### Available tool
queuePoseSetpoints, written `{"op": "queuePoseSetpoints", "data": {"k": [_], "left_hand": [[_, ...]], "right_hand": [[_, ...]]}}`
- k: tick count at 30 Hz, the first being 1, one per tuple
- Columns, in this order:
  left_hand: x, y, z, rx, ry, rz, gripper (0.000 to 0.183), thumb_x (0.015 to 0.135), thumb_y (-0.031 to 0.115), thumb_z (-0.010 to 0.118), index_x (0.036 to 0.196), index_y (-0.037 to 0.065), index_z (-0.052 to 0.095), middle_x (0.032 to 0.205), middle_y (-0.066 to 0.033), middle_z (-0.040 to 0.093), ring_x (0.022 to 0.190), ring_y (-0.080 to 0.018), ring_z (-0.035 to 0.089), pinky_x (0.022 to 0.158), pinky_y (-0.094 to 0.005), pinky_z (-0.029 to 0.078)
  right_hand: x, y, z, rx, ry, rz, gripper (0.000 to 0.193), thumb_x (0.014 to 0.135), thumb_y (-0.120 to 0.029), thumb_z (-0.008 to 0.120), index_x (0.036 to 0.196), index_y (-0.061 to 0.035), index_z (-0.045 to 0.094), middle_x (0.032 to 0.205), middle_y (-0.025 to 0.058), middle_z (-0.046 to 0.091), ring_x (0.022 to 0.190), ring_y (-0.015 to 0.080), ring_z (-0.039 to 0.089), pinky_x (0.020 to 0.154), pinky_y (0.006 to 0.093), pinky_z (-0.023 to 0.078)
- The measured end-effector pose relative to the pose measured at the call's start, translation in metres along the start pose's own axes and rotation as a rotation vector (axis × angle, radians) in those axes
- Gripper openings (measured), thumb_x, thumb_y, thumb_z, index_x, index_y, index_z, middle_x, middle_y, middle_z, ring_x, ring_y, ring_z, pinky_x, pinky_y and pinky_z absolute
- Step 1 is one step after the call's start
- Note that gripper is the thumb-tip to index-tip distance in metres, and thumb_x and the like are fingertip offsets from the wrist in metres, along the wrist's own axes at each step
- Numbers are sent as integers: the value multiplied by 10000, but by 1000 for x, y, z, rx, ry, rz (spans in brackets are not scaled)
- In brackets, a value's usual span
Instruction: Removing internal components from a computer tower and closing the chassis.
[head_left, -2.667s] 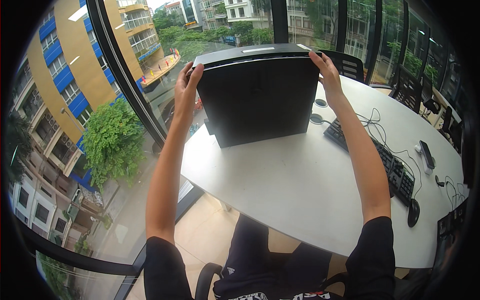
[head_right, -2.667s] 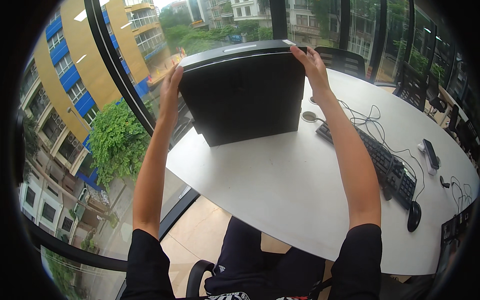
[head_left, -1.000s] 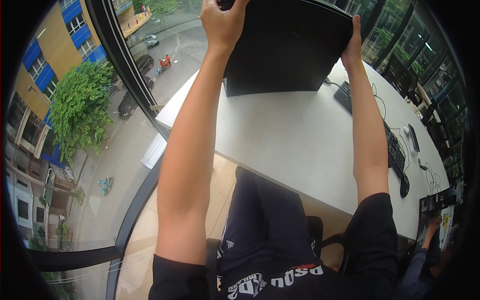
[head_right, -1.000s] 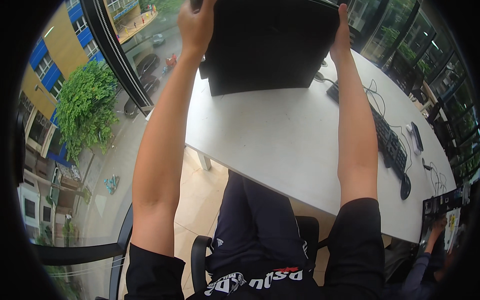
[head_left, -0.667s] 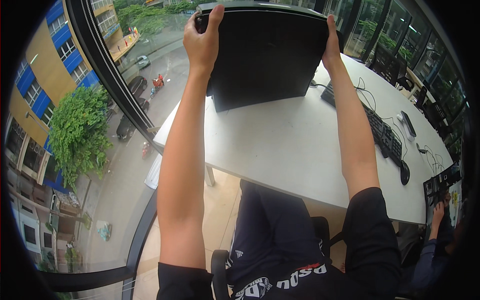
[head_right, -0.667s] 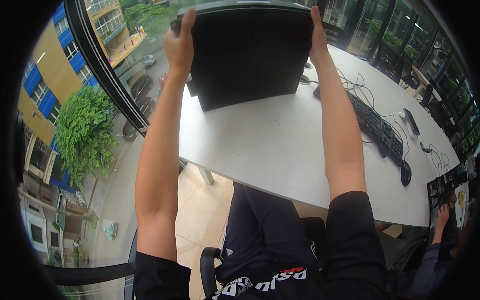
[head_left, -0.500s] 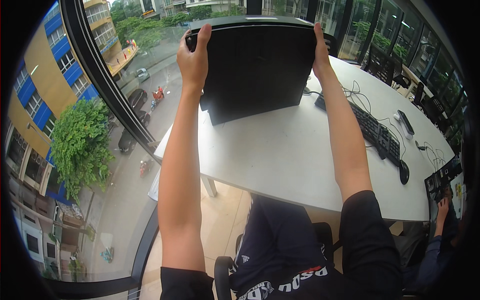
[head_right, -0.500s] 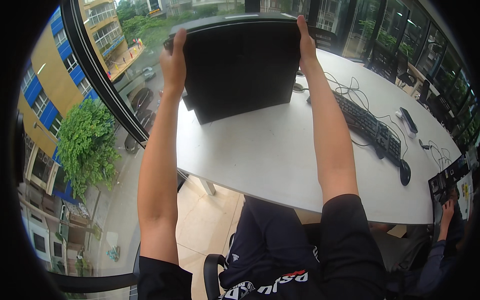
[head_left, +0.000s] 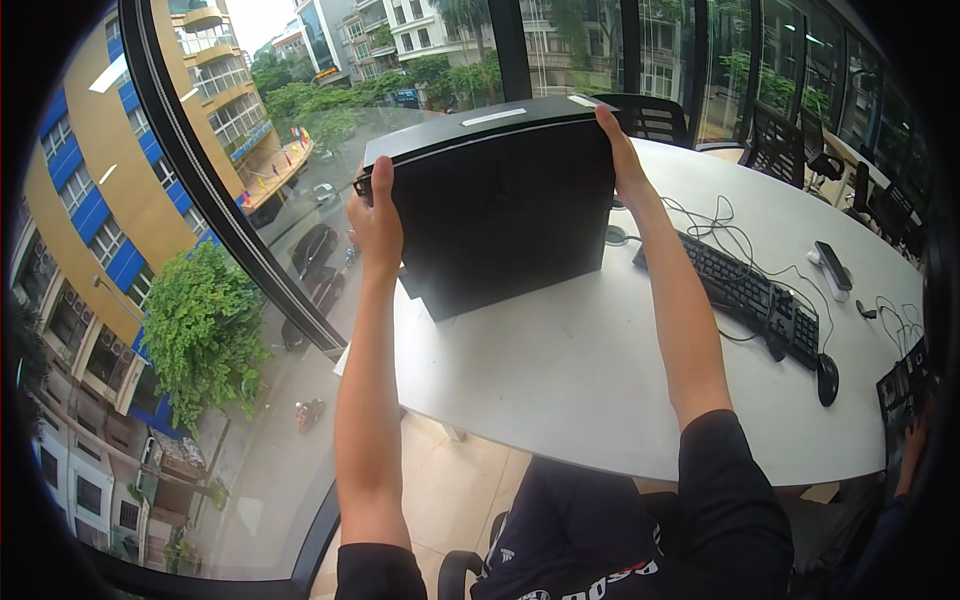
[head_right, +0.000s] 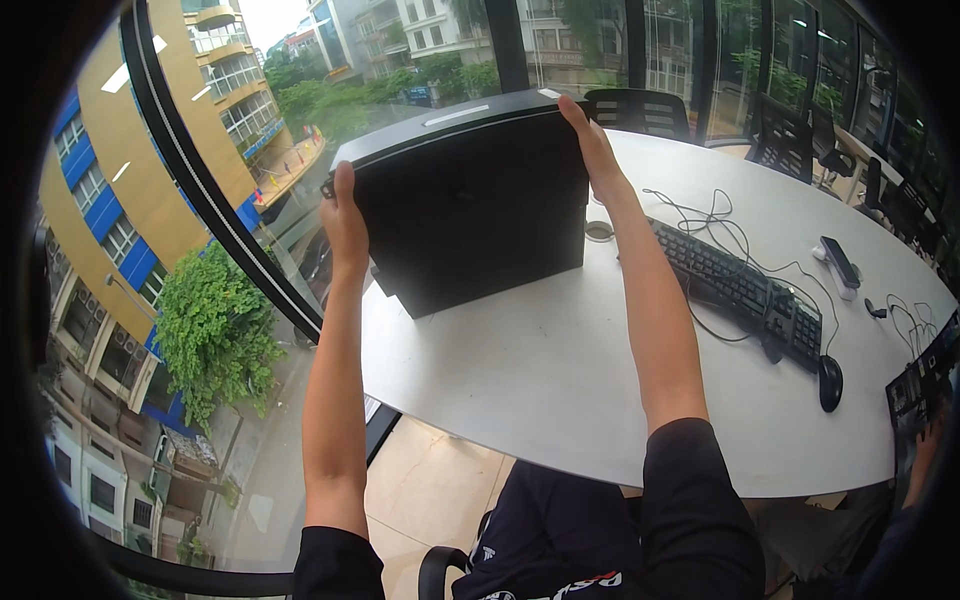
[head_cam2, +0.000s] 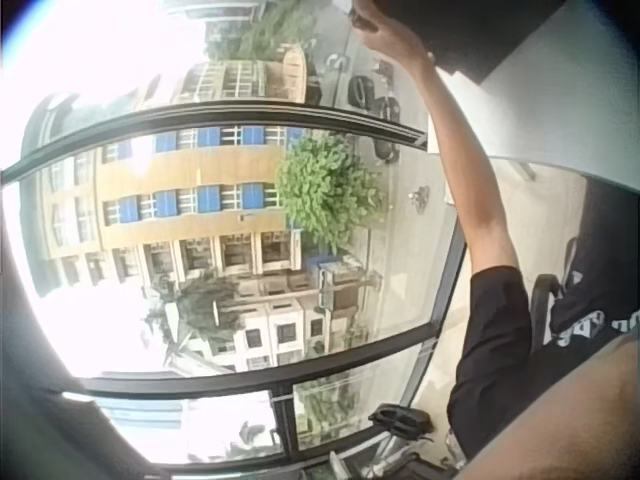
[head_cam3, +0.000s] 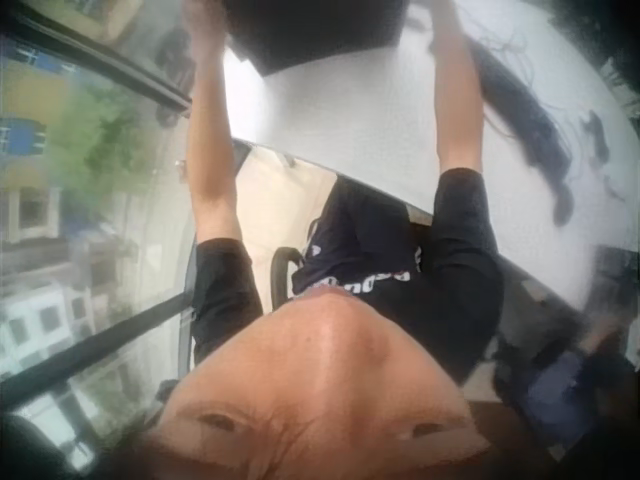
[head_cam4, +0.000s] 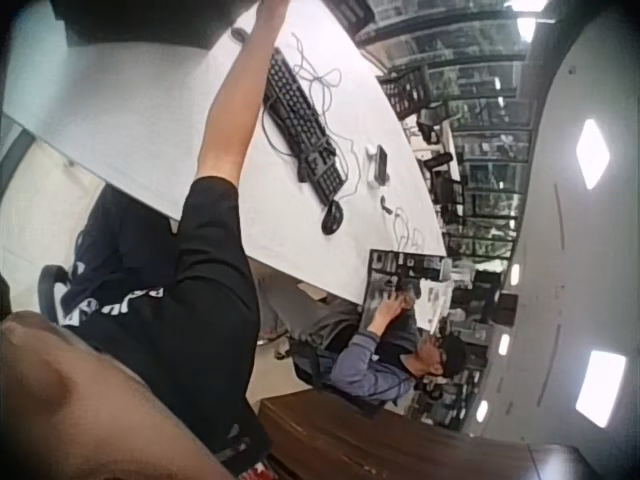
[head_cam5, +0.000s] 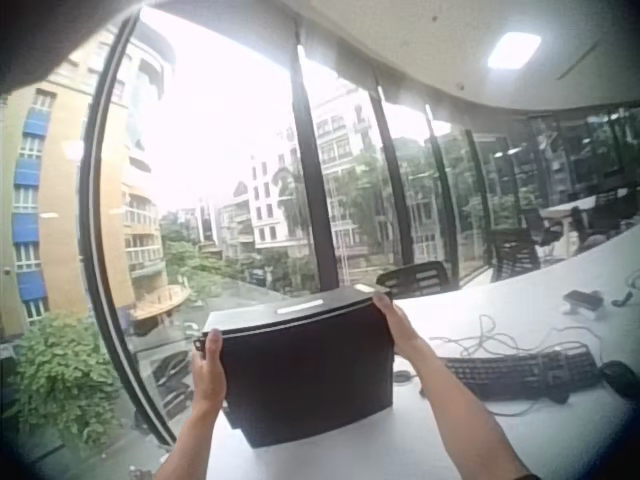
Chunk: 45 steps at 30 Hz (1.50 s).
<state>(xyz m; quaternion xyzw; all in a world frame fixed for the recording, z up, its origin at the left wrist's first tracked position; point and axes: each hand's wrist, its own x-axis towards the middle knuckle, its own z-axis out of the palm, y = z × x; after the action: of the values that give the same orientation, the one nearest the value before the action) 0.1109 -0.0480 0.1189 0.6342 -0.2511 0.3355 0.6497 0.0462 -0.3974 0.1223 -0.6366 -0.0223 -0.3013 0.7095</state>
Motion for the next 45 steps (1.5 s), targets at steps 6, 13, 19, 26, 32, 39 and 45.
{"op": "queuePoseSetpoints", "data": {"k": [6,13,19,26,32,39,45], "left_hand": [[-4,2,-4,15,18,-34,562,1032,565,563,753,84,482,755,51,415,749,-103,376,673,-315,313],[-1,3,-10,-33,-27,-228,656,988,596,608,1083,-50,674,974,-32,621,918,-131,539,886,-308,431],[-14,14,1,66,114,-206,648,941,599,678,1069,-36,673,995,-45,635,934,-148,550,904,-322,425],[-14,21,-10,186,84,-312,675,949,576,686,1156,-65,662,1071,-79,663,1003,-164,575,943,-327,435],[-11,22,-8,121,29,-106,639,967,539,684,1147,-74,676,1062,-93,686,988,-167,599,929,-328,458],[-13,43,-7,19,17,-240,738,880,548,757,1270,-67,635,1174,-128,677,1073,-217,622,974,-339,463],[-8,35,-16,-36,-59,-340,810,837,544,803,1325,-71,604,1239,-147,661,1113,-229,619,995,-348,463]], "right_hand": [[-2,6,-6,137,-146,43,876,870,-745,656,1276,31,654,1189,105,680,1118,179,615,982,305,456],[-15,2,6,-108,-11,-83,859,889,-765,619,1249,14,650,1100,52,660,1042,133,582,943,270,439],[-25,1,6,41,-62,-100,818,891,-708,671,1308,-5,628,1157,66,654,1098,144,582,980,288,439],[-18,5,6,28,-86,-93,709,911,-656,687,1251,-34,649,1107,45,654,1045,133,592,938,276,453],[-20,-1,9,29,-58,-55,677,935,-637,670,1217,-21,665,1061,36,655,1010,132,589,909,275,452],[-22,-11,7,-37,-56,-9,794,847,-680,721,1271,-13,640,1165,80,640,1115,180,586,969,308,445],[-23,-17,10,-91,-61,9,821,812,-686,755,1252,-1,642,1140,78,654,1070,171,612,922,300,471]]}}
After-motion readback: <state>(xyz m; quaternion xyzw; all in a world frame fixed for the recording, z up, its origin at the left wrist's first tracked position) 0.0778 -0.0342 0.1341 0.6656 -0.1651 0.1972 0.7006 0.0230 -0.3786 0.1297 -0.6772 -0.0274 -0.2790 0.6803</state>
